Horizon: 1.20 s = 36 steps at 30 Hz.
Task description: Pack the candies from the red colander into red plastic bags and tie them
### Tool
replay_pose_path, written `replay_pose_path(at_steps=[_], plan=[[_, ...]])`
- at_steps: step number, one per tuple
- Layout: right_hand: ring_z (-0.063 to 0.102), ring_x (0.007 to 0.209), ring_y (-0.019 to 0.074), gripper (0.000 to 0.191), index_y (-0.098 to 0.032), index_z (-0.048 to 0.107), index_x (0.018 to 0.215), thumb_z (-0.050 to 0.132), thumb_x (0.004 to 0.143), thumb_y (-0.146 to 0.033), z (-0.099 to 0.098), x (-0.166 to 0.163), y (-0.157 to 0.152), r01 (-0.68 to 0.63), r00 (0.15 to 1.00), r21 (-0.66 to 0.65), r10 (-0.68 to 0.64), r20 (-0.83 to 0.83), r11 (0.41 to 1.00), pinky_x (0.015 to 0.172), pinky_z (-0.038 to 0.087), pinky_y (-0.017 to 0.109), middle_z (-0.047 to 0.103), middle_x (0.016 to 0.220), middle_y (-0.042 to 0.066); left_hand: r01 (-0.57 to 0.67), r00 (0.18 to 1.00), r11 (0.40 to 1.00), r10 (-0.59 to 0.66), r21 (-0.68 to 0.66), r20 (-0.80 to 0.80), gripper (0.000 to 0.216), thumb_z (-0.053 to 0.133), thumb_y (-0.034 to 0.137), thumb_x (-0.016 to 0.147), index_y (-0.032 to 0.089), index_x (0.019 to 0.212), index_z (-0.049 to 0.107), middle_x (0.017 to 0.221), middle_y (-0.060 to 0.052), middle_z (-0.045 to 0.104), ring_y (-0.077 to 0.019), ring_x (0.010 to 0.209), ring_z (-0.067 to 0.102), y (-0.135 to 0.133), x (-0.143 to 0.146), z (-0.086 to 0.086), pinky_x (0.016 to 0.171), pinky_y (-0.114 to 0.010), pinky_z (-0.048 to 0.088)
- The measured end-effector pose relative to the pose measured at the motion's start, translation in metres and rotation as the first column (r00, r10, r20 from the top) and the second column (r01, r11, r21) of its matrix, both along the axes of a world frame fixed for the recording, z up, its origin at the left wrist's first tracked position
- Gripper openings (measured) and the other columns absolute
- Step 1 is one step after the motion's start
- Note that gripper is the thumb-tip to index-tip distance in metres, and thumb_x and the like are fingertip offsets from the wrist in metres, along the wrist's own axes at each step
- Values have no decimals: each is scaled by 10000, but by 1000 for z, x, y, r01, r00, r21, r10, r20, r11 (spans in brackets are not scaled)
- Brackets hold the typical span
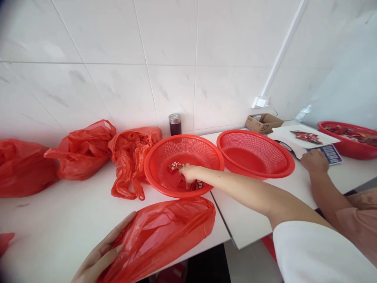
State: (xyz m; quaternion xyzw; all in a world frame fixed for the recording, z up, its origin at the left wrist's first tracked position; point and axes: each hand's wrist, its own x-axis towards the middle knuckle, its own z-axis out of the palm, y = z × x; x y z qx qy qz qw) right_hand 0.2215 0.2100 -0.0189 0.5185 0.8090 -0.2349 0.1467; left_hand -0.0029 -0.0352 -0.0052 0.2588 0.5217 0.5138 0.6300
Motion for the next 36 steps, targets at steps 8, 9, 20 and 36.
replay_pose_path(at_steps=[8, 9, 20, 36], plan=[[624, 901, 195, 485, -218, 519, 1011, 752, 657, -454, 50, 19, 2, 53, 913, -32, -61, -403, 998, 682, 494, 262, 624, 1046, 45, 40, 998, 999, -41, 18, 39, 602, 684, 383, 752, 278, 1332, 556, 1425, -57, 508, -326, 1276, 480, 4, -8, -17, 1006, -368, 453], [633, 903, 179, 477, -226, 498, 1051, 730, 698, -446, 56, 20, -7, 42, 841, -103, -91, -534, 994, 696, 507, 260, 622, 1075, 44, 34, 998, 999, -35, 17, 56, 609, 673, 378, 764, 281, 1349, 535, 1434, -59, 498, -323, 1267, 490, 5, -7, -18, 1002, -368, 456], [581, 1105, 251, 604, -270, 586, 1206, 778, 668, -467, -13, -20, -141, -26, 658, -257, -176, -732, 966, 966, 438, 391, 630, 1206, 46, -32, 998, 996, 27, 81, 62, 685, 625, 306, 811, 332, 1448, 374, 1524, -2, 362, -292, 1333, 414, -3, 14, -9, 1004, -337, 459], [612, 1028, 254, 610, -406, 547, 1304, 714, 725, -316, 97, 37, -130, -312, 909, -77, 274, -315, 947, 854, 460, 338, 649, 1186, 15, -188, 982, 979, 186, 78, 27, 636, 677, 279, 776, 357, 1374, 476, 1517, 40, 383, -267, 1362, 367, -4, 2, -6, 867, -182, 518]])
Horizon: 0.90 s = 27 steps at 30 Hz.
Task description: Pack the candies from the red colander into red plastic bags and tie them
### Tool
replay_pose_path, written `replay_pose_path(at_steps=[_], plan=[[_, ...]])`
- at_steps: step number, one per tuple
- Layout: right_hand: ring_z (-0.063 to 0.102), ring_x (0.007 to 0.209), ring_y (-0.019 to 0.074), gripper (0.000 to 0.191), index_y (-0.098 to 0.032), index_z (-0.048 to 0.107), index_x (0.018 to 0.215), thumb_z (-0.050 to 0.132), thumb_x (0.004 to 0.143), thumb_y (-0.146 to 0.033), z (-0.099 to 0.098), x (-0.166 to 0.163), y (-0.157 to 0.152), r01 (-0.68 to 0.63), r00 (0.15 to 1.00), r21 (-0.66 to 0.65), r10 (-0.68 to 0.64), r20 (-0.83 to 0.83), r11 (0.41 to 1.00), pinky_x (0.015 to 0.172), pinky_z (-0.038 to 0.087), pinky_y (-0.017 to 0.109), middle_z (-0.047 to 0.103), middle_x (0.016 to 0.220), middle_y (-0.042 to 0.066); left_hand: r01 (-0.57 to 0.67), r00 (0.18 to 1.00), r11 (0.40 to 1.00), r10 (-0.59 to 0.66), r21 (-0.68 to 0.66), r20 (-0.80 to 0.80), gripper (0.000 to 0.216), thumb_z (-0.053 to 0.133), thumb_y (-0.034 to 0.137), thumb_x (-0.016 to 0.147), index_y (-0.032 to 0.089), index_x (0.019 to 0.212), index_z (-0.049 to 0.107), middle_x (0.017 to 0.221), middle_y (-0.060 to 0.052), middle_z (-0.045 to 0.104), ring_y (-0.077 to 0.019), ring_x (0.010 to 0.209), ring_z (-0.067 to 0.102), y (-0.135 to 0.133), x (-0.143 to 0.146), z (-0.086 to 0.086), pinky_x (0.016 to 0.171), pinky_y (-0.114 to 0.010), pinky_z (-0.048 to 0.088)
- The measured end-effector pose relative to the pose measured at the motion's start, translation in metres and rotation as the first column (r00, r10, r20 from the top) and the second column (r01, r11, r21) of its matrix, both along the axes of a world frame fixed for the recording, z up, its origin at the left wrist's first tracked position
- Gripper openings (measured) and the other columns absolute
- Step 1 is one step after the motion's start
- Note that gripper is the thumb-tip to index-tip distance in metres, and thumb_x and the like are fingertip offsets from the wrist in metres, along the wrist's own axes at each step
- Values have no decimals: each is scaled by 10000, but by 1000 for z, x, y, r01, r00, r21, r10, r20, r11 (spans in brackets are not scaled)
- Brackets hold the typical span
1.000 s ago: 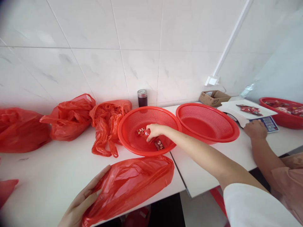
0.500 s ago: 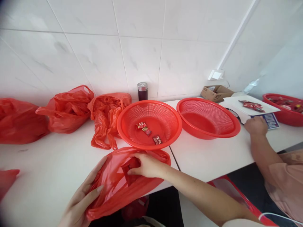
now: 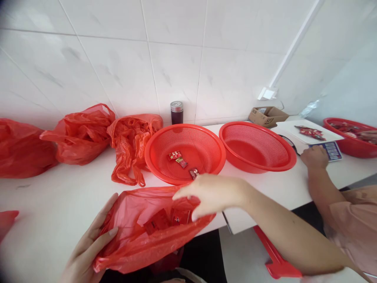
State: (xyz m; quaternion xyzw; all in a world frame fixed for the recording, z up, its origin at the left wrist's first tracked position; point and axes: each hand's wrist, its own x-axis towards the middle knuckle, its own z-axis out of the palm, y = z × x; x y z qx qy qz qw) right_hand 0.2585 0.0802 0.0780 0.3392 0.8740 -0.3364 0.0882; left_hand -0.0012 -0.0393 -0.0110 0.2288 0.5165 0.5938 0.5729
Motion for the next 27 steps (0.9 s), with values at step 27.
replay_pose_path(at_steps=[27], plan=[[619, 832, 198, 790, -279, 507, 1258, 821, 536, -217, -103, -65, 171, 127, 948, 179, -172, 269, 976, 658, 466, 270, 479, 1266, 111, 45, 985, 998, -36, 50, -168, 575, 668, 328, 785, 355, 1342, 526, 1491, 58, 420, -223, 1358, 375, -2, 9, 1, 1015, -215, 428]])
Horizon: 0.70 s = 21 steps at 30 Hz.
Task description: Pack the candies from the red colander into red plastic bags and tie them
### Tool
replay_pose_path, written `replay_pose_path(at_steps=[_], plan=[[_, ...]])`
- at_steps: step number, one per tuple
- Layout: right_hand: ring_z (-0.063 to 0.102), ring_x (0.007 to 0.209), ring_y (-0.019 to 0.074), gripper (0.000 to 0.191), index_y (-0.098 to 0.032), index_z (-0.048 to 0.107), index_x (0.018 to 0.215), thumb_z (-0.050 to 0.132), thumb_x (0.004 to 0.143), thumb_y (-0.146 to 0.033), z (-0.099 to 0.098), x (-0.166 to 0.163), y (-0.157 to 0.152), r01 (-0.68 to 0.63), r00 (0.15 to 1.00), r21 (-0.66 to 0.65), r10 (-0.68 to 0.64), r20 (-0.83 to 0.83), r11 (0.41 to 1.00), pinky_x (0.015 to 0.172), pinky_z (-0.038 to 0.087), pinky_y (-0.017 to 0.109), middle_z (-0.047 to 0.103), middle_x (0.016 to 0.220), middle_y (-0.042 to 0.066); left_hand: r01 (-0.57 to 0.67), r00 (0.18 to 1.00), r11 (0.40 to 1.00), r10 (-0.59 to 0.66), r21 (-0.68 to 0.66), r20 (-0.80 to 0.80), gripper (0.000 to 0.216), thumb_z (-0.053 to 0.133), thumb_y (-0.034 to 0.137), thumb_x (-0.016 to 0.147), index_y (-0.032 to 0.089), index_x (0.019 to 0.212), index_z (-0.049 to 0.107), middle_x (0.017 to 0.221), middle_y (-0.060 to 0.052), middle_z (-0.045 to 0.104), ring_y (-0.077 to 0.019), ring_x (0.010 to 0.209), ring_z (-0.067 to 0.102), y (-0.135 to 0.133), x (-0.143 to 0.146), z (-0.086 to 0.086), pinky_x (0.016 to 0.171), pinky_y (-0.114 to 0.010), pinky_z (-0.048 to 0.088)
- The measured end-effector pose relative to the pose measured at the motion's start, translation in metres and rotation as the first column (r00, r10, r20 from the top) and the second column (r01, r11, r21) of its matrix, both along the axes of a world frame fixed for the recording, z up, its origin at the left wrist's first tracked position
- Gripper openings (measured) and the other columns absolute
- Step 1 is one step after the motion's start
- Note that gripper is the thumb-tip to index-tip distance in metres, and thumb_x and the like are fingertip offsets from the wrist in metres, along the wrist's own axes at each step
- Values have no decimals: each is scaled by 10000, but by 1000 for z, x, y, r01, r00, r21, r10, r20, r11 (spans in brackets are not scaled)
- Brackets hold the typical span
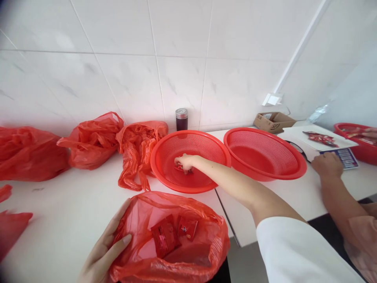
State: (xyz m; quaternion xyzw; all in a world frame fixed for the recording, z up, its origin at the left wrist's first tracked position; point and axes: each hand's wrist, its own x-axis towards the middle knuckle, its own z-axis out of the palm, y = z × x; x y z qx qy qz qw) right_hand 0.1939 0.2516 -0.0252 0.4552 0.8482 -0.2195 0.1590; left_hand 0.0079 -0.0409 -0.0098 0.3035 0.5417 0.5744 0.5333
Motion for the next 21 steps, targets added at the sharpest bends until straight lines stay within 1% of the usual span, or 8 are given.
replay_pose_path(at_steps=[5, 9, 11, 13, 15, 16, 18, 21], plan=[[586, 820, 174, 357, -200, 581, 1014, 639, 679, -90, 22, 8, -4, -10, 987, 67, 21, -157, 998, 644, 421, 239, 609, 1016, 62, 7, 1000, 1000, -7, 9, -16, 558, 667, 337, 789, 343, 1332, 538, 1502, 52, 402, -229, 1374, 346, -1, -6, -2, 1048, -228, 392], [574, 853, 138, 362, -215, 515, 1027, 572, 704, -63, 63, 15, -22, -19, 941, 100, 52, -333, 995, 660, 424, 206, 609, 1010, 15, 13, 1000, 1000, -13, 3, 26, 569, 665, 333, 793, 347, 1344, 521, 1505, 33, 403, -252, 1354, 381, 1, -8, -1, 1042, -247, 399], [571, 873, 123, 347, -223, 489, 1033, 587, 727, -91, 84, 16, -41, -75, 872, 58, 93, -481, 996, 694, 439, 197, 592, 1015, -4, 17, 999, 1000, -17, 0, 42, 570, 667, 320, 793, 350, 1343, 520, 1502, 27, 409, -254, 1356, 379, 3, -9, -1, 1047, -254, 394], [569, 894, 118, 319, -218, 488, 1029, 616, 751, -129, 100, 12, -68, -199, 743, -24, 135, -655, 980, 741, 452, 209, 577, 1014, -10, 15, 999, 1000, -15, 6, 49, 566, 666, 302, 794, 346, 1340, 523, 1507, 22, 402, -258, 1360, 371, 5, -9, 0, 1065, -271, 377], [564, 919, 124, 300, -208, 518, 1030, 640, 762, -146, 106, 4, -99, -376, 647, -98, 186, -739, 922, 789, 456, 230, 576, 1020, -4, 15, 999, 1000, -16, 24, 50, 574, 662, 289, 796, 333, 1349, 515, 1507, 7, 401, -264, 1366, 362, 7, -8, 0, 1094, -297, 344], [562, 925, 127, 288, -205, 541, 1025, 647, 764, -145, 105, 0, -115, -457, 650, -124, 235, -723, 881, 803, 454, 235, 577, 1020, 0, 16, 999, 999, -18, 33, 44, 582, 660, 283, 797, 323, 1357, 508, 1503, -2, 408, -266, 1370, 356, 7, -8, -1, 1108, -305, 323], [566, 885, 130, 262, -204, 593, 1020, 643, 771, -140, 99, -10, -143, -554, 713, -164, 362, -601, 816, 777, 457, 238, 574, 1010, 14, 26, 999, 999, -27, 42, 22, 597, 653, 270, 798, 307, 1372, 494, 1493, -18, 423, -268, 1374, 350, 7, -9, -2, 1121, -318, 302], [574, 812, 146, 327, -235, 620, 1125, 630, 800, -203, 87, -18, -164, -542, 811, -171, 459, -363, 823, 719, 458, 269, 553, 1054, 51, 45, 999, 998, -43, 50, -24, 595, 629, 237, 805, 319, 1376, 485, 1499, -9, 414, -254, 1378, 345, 5, -12, -4, 1118, -322, 303]])
